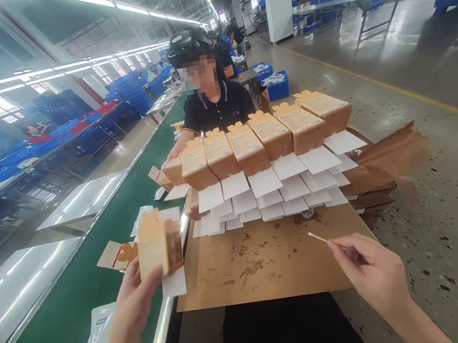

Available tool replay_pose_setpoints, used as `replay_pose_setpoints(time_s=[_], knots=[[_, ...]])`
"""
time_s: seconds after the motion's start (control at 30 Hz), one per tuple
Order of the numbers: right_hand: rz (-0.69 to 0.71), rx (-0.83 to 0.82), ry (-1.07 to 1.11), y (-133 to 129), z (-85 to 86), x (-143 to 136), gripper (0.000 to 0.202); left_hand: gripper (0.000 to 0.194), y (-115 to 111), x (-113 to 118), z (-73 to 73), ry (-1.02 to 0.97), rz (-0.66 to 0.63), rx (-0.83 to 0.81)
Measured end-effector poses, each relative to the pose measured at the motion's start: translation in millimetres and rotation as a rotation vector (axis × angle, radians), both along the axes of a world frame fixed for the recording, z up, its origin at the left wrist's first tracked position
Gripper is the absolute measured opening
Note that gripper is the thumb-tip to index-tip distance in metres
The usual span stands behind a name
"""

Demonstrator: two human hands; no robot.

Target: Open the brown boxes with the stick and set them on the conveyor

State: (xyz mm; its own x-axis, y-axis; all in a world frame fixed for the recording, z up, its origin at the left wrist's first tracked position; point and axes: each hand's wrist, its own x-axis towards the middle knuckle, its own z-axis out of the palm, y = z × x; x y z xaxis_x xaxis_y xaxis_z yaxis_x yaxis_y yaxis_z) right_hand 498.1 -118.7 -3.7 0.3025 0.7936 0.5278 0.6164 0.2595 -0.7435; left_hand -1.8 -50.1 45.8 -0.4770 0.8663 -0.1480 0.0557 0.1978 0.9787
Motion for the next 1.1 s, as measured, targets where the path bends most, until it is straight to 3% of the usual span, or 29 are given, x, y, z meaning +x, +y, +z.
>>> replay_pose_setpoints(time_s=[0.1, 0.2, 0.27, 0.37, 0.47, 0.57, 0.67, 0.77, 0.87, 1.0, 1.1], knots=[[-0.054, -0.051, -0.142, 21, -3.3, 18, 0.033, 0.095, -68, -1, -44.7, -0.235, 0.056, -0.053], [-0.021, -0.186, -0.297, 48, -6.1, 26, 0.031, 0.096, -97, 15, -76.0, -0.334, 0.118, -0.089], [0.020, -0.303, -0.395, 66, -6.6, 24, 0.025, 0.103, -95, 32, -83.5, -0.327, 0.121, -0.026], [0.076, -0.439, -0.481, 88, -6.3, 15, 0.025, 0.110, -75, 57, -82.2, -0.286, 0.036, 0.009], [0.112, -0.469, -0.499, 103, -5.2, 14, 0.030, 0.098, -53, 76, -79.9, -0.248, -0.016, 0.005], [0.110, -0.446, -0.495, 98, -5.9, 23, 0.031, 0.087, -44, 91, -83.0, -0.193, -0.010, 0.040], [0.092, -0.319, -0.419, 69, -14.1, 23, 0.037, 0.083, -43, 100, -89.8, -0.163, -0.019, 0.048], [0.194, -0.120, -0.196, 28, -31.3, -15, 0.037, 0.082, -42, 103, -99.2, -0.129, -0.015, 0.058], [0.415, -0.105, -0.118, 2, -51.5, -86, 0.030, 0.085, -39, 101, -108.3, -0.078, -0.041, 0.055], [0.541, -0.103, -0.196, 4, -70.0, -168, 0.032, 0.082, -33, 97, -106.1, -0.006, -0.087, 0.031], [0.557, -0.108, -0.244, 16, -75.9, -187, 0.035, 0.074, -32, 96, -93.7, 0.006, -0.159, 0.004]])
